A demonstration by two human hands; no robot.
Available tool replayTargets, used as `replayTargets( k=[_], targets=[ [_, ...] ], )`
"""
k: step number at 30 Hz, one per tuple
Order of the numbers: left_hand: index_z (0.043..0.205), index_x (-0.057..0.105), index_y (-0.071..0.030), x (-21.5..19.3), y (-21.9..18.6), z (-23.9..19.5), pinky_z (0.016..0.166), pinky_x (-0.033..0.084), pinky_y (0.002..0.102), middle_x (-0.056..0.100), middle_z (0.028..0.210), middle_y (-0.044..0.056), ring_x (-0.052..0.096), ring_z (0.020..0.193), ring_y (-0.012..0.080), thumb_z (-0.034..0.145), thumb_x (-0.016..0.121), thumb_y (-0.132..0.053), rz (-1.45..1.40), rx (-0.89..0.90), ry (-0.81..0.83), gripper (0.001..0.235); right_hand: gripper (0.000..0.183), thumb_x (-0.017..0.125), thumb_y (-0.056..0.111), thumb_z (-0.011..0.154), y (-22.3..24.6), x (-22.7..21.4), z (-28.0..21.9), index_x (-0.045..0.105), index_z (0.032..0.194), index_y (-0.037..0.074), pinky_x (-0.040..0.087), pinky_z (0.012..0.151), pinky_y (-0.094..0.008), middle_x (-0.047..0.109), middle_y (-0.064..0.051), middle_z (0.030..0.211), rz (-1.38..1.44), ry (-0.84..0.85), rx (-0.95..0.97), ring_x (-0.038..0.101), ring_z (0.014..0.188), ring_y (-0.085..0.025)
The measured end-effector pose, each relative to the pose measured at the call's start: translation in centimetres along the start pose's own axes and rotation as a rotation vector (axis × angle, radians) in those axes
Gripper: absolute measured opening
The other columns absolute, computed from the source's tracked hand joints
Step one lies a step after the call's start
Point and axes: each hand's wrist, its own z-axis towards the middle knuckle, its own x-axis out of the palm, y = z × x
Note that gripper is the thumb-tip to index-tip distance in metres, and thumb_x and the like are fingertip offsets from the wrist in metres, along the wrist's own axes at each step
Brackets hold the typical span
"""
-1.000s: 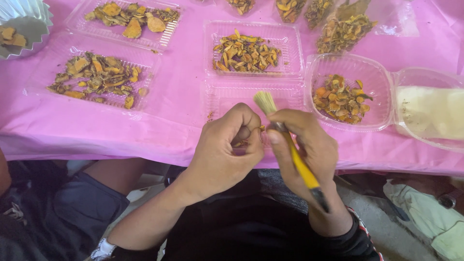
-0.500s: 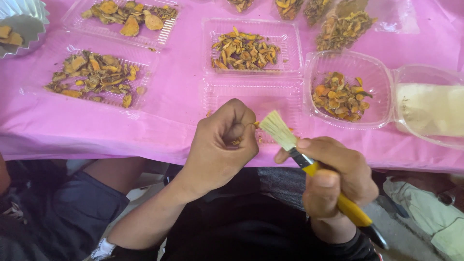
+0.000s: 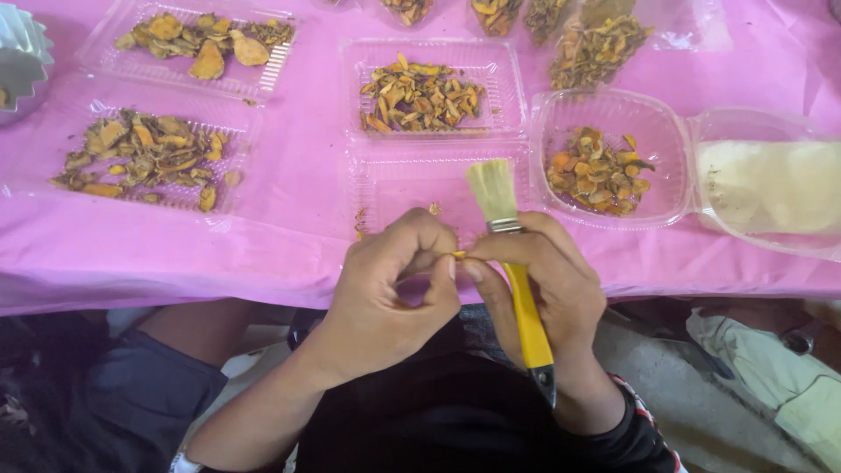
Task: The person uses a small brush to clean dried fruit pieces in a clear plastic container on a pink tablecloth. They hold the pieces with one hand and brush them with the other, moving debris into the container.
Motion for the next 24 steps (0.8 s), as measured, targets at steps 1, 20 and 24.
replayTargets(
  k=[1, 20, 24],
  targets=[
    [0.087, 0.048, -0.013, -0.1, 0.0, 0.0, 0.050, 0.027, 0.021, 0.037, 0.069, -0.006, 0.030, 0.057, 0.0039, 0.093, 0.057, 0.005, 0.000, -0.005, -0.007, 0.020, 0.009, 0.070, 0.011, 0.096, 0.1, -0.2, 0.2, 0.071, 0.099, 0.003, 0.053, 0.102, -0.036, 0.071, -0.004, 0.089, 0.004, 0.007, 0.000, 0.065, 0.092, -0.024],
    [0.102, 0.053, -0.007, -6.7, 3.7, 2.0, 0.069, 0.042, 0.032, 0.055, 0.090, 0.003, 0.050, 0.078, 0.0160, 0.100, 0.049, 0.000, 0.453, 0.025, -0.106, 0.008, 0.023, 0.059, -0.004, 0.128, -7.3, -8.6, 4.2, 0.070, 0.112, -0.015, 0.041, 0.084, -0.043, 0.062, -0.021, 0.098, -0.419, 0.141, -0.124, 0.054, 0.093, -0.034],
    [0.101, 0.053, -0.007, -6.8, 3.3, 2.0, 0.067, 0.042, 0.033, 0.055, 0.092, 0.006, 0.046, 0.070, 0.0152, 0.102, 0.049, -0.004, 0.430, -0.132, 0.020, 0.005, 0.029, 0.051, -0.027, 0.108, -7.2, -5.5, 3.8, 0.073, 0.106, -0.009, 0.045, 0.115, -0.050, 0.076, -0.017, 0.116, -0.335, 0.133, -0.223, 0.059, 0.100, -0.032]
  ],
)
